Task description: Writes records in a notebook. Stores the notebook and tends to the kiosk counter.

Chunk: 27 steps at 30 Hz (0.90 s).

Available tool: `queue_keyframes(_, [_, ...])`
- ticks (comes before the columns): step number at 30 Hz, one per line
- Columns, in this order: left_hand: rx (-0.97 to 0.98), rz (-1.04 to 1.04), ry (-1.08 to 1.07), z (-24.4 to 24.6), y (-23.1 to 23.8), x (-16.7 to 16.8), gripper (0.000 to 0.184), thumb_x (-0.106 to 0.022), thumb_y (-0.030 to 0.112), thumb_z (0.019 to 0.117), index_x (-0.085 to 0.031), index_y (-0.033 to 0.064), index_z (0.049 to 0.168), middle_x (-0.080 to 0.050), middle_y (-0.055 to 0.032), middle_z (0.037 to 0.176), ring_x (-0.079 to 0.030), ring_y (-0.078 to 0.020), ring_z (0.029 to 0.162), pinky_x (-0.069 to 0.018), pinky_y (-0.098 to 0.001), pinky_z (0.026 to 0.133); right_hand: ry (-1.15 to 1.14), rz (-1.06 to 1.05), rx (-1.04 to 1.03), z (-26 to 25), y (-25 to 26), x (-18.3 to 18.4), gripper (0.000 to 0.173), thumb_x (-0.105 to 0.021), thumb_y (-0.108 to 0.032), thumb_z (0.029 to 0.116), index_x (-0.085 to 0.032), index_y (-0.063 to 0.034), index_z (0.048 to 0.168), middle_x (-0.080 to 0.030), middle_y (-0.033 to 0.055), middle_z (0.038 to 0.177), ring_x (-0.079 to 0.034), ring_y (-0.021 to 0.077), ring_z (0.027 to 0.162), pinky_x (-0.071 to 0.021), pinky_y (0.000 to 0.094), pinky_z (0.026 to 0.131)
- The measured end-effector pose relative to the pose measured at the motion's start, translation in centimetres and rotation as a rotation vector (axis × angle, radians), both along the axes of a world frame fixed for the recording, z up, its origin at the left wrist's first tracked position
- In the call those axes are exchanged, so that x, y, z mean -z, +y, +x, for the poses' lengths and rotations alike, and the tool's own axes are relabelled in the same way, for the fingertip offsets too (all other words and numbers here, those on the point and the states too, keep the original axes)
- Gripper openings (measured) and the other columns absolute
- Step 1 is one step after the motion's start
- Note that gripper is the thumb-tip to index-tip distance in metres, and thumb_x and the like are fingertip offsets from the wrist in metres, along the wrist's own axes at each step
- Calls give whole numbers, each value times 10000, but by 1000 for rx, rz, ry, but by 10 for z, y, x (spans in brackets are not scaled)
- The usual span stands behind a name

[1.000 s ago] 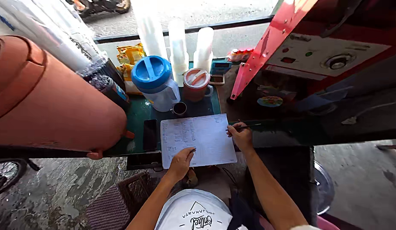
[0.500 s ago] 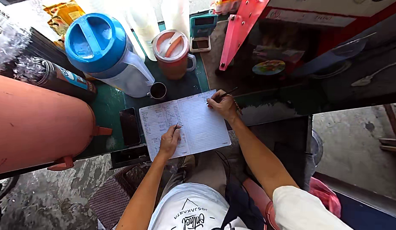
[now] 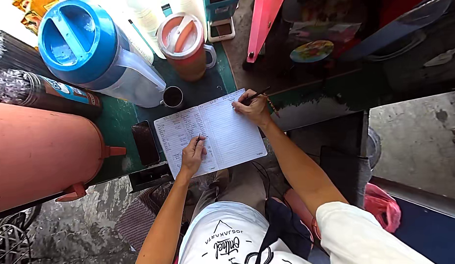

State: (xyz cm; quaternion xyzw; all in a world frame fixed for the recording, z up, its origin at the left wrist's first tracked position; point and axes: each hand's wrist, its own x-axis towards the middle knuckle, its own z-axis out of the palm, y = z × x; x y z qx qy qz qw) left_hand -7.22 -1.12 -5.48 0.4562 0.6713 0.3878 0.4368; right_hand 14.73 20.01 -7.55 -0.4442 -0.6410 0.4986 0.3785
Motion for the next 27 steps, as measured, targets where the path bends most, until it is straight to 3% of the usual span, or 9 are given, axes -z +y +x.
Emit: queue_keyframes(27, [-25, -6, -48, 0, 2, 0, 334, -366, 180, 1108, -627, 43, 1264, -637, 18, 675, -526, -51, 509, -444, -206, 488, -30, 53, 36, 1, 1, 0, 186, -794, -149, 877, -632, -60, 860, -661, 12, 698, -643, 74, 579, -573, 257, 564])
